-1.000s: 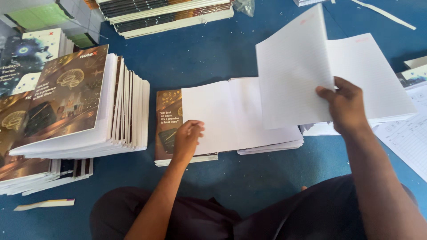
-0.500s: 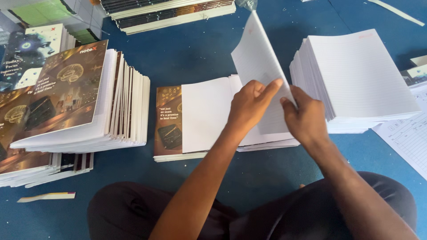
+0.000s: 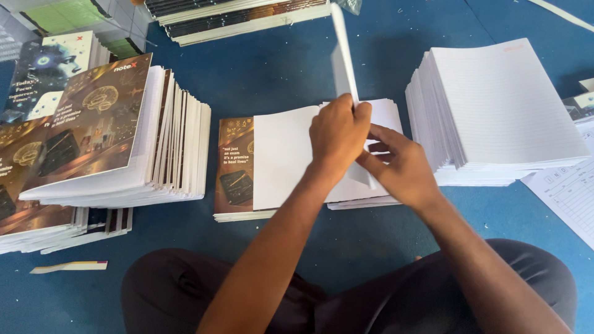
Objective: The person inserts a stack of lined index pages into a brown notebook cover, then places the assembled notebook onto a growing stack. This process is repeated multiple times with identical notebook covers and page stacks.
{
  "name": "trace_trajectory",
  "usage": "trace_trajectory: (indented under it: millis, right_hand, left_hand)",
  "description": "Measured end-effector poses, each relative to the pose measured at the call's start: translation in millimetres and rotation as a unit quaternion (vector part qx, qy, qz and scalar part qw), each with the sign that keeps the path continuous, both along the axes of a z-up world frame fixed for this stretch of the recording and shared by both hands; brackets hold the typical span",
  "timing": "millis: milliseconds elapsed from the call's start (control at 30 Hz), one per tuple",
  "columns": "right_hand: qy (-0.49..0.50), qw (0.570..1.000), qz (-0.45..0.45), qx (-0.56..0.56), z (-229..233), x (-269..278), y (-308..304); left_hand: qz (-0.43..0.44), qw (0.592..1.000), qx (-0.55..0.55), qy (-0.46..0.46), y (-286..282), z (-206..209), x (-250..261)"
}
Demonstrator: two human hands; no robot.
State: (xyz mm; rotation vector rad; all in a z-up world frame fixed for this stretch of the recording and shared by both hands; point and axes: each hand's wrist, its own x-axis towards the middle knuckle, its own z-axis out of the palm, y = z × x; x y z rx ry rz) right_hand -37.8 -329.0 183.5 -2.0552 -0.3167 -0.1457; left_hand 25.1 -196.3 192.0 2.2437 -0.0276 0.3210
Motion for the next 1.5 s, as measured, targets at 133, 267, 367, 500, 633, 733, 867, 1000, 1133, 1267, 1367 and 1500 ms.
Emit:
trace_trajectory:
  millis: [133,267,367,500,633,733,867,1000,1133,1267,1367,1500]
  right_hand:
    - [0.121,0.991,-0.008,0.061,-17.1,19.1,-19.3]
    - [0.26,0.955,-0.097,0.107,-31.0,42.4,-31.6]
    - [0.358,0.915,-0.091,0.164,-32.0,52.1,-37.6]
    - [0.378,0.884,-0.036,0.274,-29.0,52.8,-38.3]
    - [0.378,0.867,-0.078,0.314,-26.7,48.6,-35.6]
    - [0.369,0.856,-0.125,0.34,-23.6,45.0,-38.2]
    - [0.336,0.888,-0.086,0.304,-21.8,45.7,-39.5]
    - [0.304,0.912,-0.107,0.252,-25.2,46.9,-36.4]
    - [0.285,0.926,-0.115,0.22,-25.0,48.5,-40.2]
    - [0.281,0.934,-0.151,0.158,-26.2,49.5,-44.1]
    - [0.256,0.945,-0.141,0.144,-22.9,50.8,-48.0]
    - [0.284,0.938,-0.178,0.091,-20.5,47.9,-44.5]
  left_hand:
    - [-0.063,0.989,-0.131,0.015,10.6,5.5,7.5]
    - [-0.148,0.928,-0.339,0.044,21.8,12.1,17.0]
    - [-0.19,0.865,-0.457,0.08,31.3,13.1,19.5]
    - [-0.214,0.846,-0.476,0.106,48.4,9.5,20.4]
    - [-0.199,0.851,-0.468,0.134,67.1,-1.7,22.9]
    - [-0.206,0.872,-0.42,0.143,80.7,-14.8,24.0]
    - [-0.195,0.894,-0.366,0.172,93.9,-35.7,26.4]
    - [-0.176,0.913,-0.311,0.197,104.7,-65.8,26.3]
    - [-0.056,0.944,-0.253,0.203,123.9,-107.0,10.7]
    - [0.006,0.909,-0.288,0.302,132.1,-144.6,-21.6]
    - [0.004,0.829,-0.361,0.428,126.3,-158.5,-51.8]
    - [-0.053,0.785,-0.358,0.503,115.9,-160.0,-79.2]
